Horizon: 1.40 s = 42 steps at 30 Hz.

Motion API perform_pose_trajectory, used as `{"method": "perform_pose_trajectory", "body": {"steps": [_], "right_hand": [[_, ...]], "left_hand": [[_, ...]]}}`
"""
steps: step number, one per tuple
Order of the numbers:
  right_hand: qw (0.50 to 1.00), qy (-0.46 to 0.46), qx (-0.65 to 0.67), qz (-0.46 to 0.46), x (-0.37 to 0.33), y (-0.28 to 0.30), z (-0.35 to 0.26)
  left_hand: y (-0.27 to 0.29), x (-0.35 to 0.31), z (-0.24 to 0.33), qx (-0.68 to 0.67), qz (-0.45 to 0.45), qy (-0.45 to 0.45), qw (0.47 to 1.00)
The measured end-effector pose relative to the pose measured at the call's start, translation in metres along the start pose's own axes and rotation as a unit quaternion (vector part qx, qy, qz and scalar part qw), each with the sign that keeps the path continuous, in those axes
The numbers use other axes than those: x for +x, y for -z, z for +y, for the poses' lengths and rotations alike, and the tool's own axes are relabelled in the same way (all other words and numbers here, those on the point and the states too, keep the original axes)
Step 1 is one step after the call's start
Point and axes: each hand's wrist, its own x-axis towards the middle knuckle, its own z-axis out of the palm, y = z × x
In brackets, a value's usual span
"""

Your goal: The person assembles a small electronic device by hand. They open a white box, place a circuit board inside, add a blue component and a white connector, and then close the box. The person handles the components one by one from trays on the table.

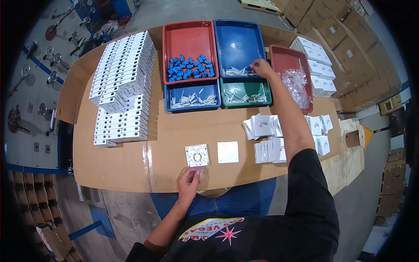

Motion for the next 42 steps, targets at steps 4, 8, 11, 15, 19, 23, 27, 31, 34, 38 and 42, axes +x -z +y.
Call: {"method": "perform_pose_trajectory", "body": {"steps": [4,8,11,15,19,23,27,31,34,38,42], "right_hand": [[0.999,0.036,-0.040,0.011,-0.016,0.007,-0.018],[0.995,0.102,0.001,-0.001,-0.040,0.026,-0.026],[0.985,0.169,0.005,-0.018,-0.097,0.035,-0.083],[0.983,0.151,0.077,-0.065,-0.199,0.035,-0.151],[0.980,0.150,0.108,-0.068,-0.291,0.017,-0.179],[0.977,0.110,0.166,-0.078,-0.351,-0.028,-0.187],[0.966,0.057,0.236,-0.088,-0.380,-0.062,-0.193],[0.973,0.097,0.187,-0.099,-0.392,-0.073,-0.198],[0.966,0.109,0.198,-0.126,-0.396,-0.074,-0.200],[0.948,0.168,0.212,-0.168,-0.399,-0.076,-0.201],[0.933,0.200,0.219,-0.205,-0.402,-0.085,-0.198]], "left_hand": [[-0.005,-0.001,0.015,-0.038,0.042,0.037,0.998],[0.003,0.008,0.000,-0.071,0.049,0.031,0.996],[-0.003,0.009,0.021,-0.092,0.073,0.054,0.992],[-0.013,0.013,0.048,-0.113,0.050,0.022,0.992],[-0.025,0.016,0.072,-0.089,0.011,-0.060,0.994],[-0.032,0.013,0.076,-0.061,-0.021,-0.097,0.993],[-0.033,0.005,0.079,-0.021,-0.031,-0.117,0.992],[-0.033,-0.001,0.080,-0.009,-0.022,-0.132,0.991],[-0.032,-0.005,0.083,-0.008,-0.026,-0.126,0.992],[-0.035,-0.008,0.080,-0.061,-0.011,-0.112,0.992],[-0.033,-0.011,0.076,-0.053,-0.007,-0.121,0.991]]}}
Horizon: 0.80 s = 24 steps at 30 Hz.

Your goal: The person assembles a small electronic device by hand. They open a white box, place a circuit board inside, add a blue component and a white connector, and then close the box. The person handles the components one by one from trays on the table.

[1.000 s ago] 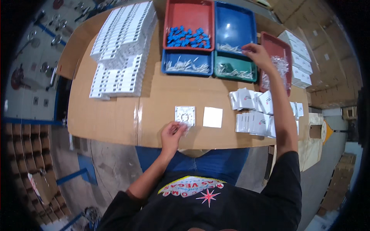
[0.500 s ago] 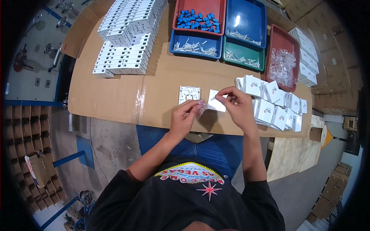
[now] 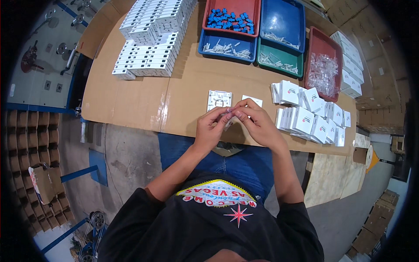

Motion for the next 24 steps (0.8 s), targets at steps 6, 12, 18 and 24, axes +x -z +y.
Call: {"method": "perform_pose_trajectory", "body": {"steps": [6,12,18,24], "right_hand": [[1.000,0.001,-0.015,-0.026,-0.002,0.002,0.006],[0.991,-0.035,-0.106,0.070,0.022,0.025,0.006],[0.968,-0.033,-0.193,0.155,0.103,0.046,0.042],[0.943,0.015,-0.293,0.154,0.205,0.033,0.097]], "left_hand": [[0.008,-0.004,-0.006,0.042,-0.014,-0.022,0.999],[0.026,0.003,-0.026,0.061,0.038,0.005,0.997],[0.062,0.012,-0.060,0.124,0.075,-0.016,0.989],[0.067,0.015,-0.078,0.187,0.068,-0.076,0.977]]}}
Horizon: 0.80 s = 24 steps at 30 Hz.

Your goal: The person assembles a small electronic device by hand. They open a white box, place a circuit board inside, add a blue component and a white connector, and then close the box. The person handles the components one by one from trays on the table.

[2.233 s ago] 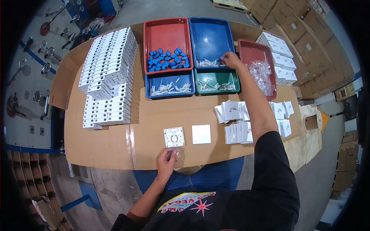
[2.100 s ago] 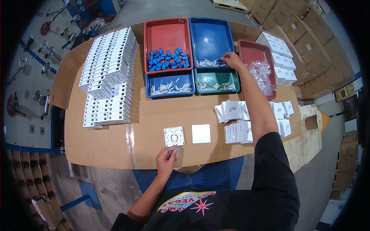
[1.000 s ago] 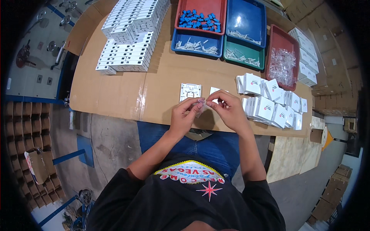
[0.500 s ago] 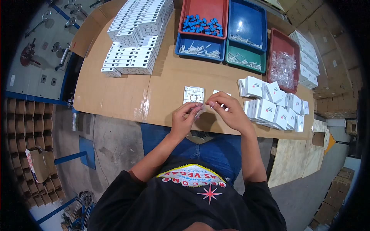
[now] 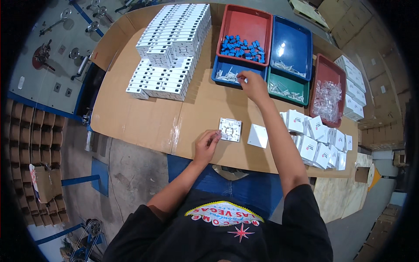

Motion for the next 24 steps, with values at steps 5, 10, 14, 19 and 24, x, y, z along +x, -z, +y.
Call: {"method": "perform_pose_trajectory", "body": {"steps": [5,10,14,19,24], "right_hand": [[0.992,0.021,-0.095,-0.074,0.036,-0.040,0.015],[0.981,0.055,-0.163,-0.092,0.052,-0.056,0.031],[0.979,0.042,-0.179,-0.091,0.053,-0.058,0.029],[0.996,0.049,-0.065,-0.034,0.045,-0.048,0.038],[0.999,0.022,0.019,0.032,0.041,-0.032,0.048]], "left_hand": [[-0.002,0.002,0.001,0.011,0.027,-0.048,0.998],[0.002,0.001,0.009,0.014,0.003,0.008,1.000],[-0.001,0.000,0.011,-0.001,0.021,0.014,1.000],[0.002,0.003,0.016,-0.002,0.017,0.026,1.000],[0.000,0.005,0.017,-0.013,0.024,0.019,0.999]]}}
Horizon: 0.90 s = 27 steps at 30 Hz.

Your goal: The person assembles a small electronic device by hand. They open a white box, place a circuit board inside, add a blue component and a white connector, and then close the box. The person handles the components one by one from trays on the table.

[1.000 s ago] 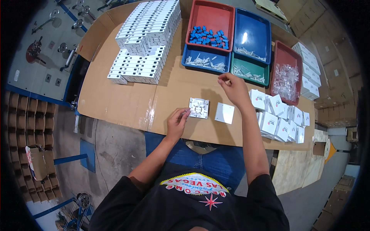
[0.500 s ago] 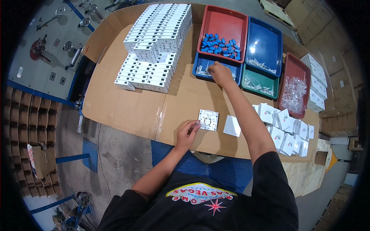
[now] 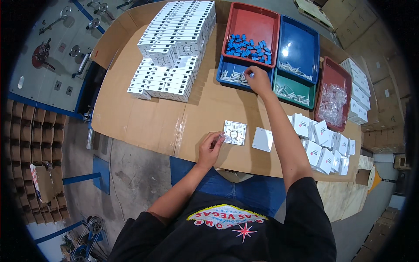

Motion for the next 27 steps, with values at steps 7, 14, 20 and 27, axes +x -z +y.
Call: {"method": "perform_pose_trajectory", "body": {"steps": [7,14,20,27], "right_hand": [[0.948,-0.111,0.299,-0.010,-0.063,0.019,-0.040],[0.884,-0.180,0.387,-0.188,-0.158,0.034,-0.104],[0.933,-0.111,0.296,-0.173,-0.185,0.027,-0.117],[0.948,-0.097,0.250,-0.173,-0.191,0.027,-0.126]], "left_hand": [[0.000,-0.004,-0.005,0.004,0.013,0.030,0.999],[0.000,-0.002,-0.005,-0.023,0.008,-0.009,1.000],[-0.001,-0.004,-0.006,-0.048,-0.008,-0.017,0.999],[0.001,-0.006,-0.011,-0.052,-0.019,-0.002,0.998]]}}
